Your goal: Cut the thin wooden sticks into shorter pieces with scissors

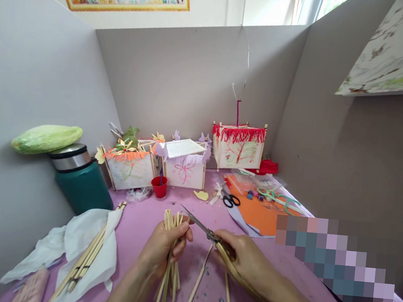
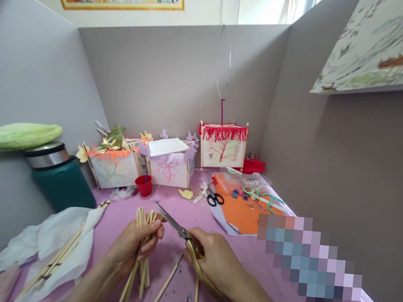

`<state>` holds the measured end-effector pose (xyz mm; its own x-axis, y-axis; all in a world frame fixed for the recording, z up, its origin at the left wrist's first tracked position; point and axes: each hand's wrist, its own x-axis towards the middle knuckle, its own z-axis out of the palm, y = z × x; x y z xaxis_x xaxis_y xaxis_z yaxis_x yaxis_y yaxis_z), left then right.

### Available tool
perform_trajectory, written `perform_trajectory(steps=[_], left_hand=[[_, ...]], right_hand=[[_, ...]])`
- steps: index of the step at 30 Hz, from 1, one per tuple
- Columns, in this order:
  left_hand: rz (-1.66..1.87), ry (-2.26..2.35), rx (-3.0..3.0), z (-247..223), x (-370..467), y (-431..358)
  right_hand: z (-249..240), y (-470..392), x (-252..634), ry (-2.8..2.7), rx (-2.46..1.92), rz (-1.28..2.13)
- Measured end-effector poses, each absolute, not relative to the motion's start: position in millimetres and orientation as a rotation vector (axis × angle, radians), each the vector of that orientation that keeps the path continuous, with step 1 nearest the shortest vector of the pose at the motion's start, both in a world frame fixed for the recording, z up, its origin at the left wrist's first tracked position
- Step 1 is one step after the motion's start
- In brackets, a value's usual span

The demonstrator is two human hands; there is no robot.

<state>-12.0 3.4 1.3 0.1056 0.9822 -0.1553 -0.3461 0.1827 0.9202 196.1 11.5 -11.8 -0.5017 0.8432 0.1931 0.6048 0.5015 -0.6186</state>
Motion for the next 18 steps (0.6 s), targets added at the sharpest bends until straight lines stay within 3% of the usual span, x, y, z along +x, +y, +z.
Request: perform_trajectory(steps=[8,18], left_hand=[[1.143,1.105,0.945,-0.5,-11.8,5.9],[1.270,1.024,0.892,-2.0,-8.6,4.0]], right_hand=[[-20.7,10.0,194.0,-2.311,-1.343,0.111],[-16.9,10.8,195.3,-2.317,-1.352,0.324]])
